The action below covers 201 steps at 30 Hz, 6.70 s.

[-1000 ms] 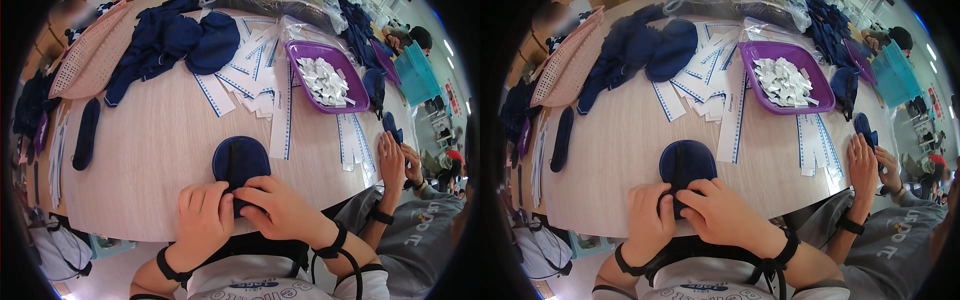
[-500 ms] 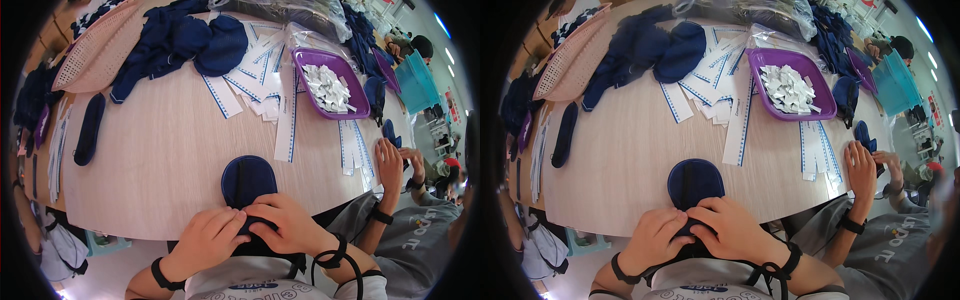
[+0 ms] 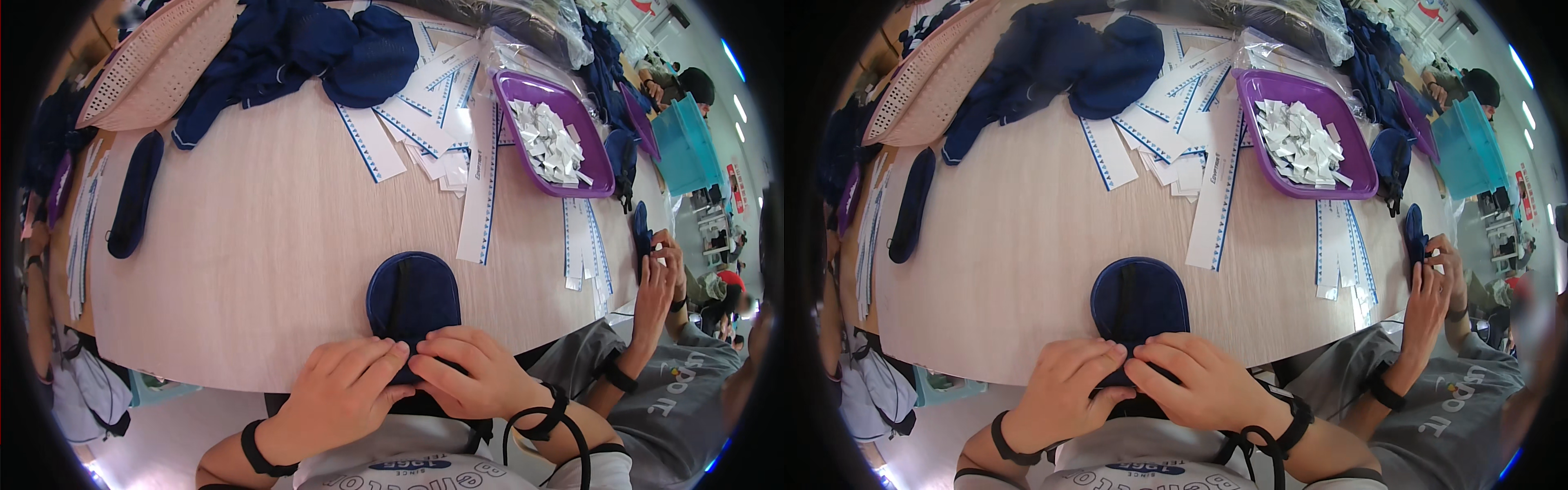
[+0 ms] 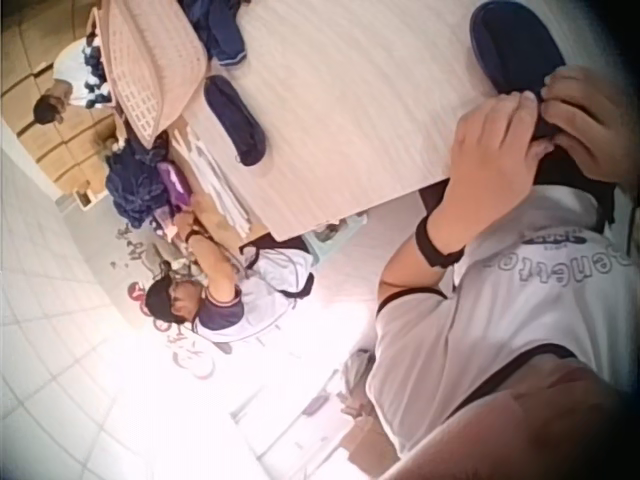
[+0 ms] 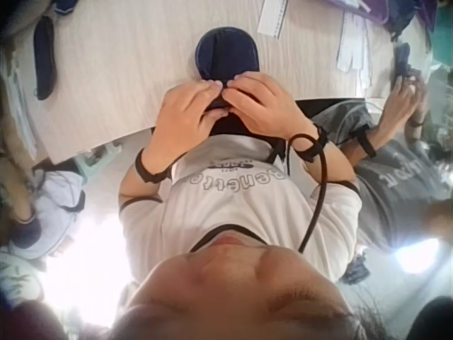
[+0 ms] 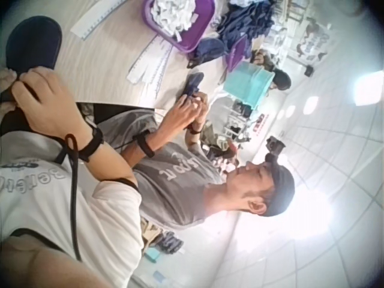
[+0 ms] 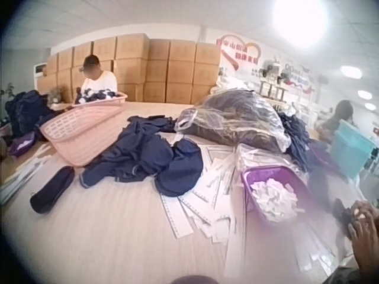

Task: The recorder is at a workstation in a factory, handling and inspecting blue fabric sock components.

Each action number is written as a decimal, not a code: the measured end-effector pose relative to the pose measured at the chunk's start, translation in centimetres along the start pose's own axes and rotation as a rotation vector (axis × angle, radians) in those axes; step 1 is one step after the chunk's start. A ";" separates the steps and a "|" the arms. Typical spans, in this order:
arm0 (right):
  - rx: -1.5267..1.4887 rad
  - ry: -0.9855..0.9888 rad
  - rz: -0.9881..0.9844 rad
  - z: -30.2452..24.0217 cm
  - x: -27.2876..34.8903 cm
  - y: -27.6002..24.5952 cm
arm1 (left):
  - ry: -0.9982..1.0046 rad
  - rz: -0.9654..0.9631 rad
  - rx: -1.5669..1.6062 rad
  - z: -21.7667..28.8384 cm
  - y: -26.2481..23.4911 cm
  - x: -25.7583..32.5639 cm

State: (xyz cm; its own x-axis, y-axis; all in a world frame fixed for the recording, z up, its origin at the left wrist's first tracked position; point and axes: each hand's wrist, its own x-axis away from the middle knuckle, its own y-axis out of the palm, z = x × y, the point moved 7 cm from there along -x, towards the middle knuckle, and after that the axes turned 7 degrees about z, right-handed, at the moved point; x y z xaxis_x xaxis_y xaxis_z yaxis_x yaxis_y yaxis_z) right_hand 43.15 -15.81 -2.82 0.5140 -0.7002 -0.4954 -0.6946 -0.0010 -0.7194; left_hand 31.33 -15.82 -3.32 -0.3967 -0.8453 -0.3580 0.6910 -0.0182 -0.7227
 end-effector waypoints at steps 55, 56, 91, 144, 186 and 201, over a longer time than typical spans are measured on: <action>-0.074 0.145 -0.013 2.4 -1.5 0.0 | 0.029 -0.014 0.166 -1.6 -0.2 -3.0; -0.073 0.145 -0.011 2.5 -1.6 -0.1 | 0.006 -0.020 0.178 -1.8 -0.2 -3.2; -0.277 0.405 -0.190 2.2 -1.1 0.1 | 0.128 0.021 0.183 0.1 -0.1 -0.5; -0.182 0.287 -0.023 4.5 -2.1 -0.3 | -0.008 -0.030 0.135 -1.2 1.4 -3.9; -0.488 0.355 0.050 -0.6 -2.6 -3.4 | -0.323 0.103 0.736 0.1 -1.6 -1.5; -0.221 0.246 0.406 -2.7 -1.9 -4.3 | -0.562 0.088 1.011 0.5 1.8 -1.2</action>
State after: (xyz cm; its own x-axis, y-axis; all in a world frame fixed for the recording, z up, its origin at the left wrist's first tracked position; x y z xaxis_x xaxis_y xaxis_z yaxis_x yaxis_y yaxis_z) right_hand 43.77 -16.44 2.50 0.0663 -0.8228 -0.5645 -0.9167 0.1731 -0.3600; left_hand 33.36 -15.14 -3.94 -0.1742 -0.9782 0.1127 0.9710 -0.1516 0.1851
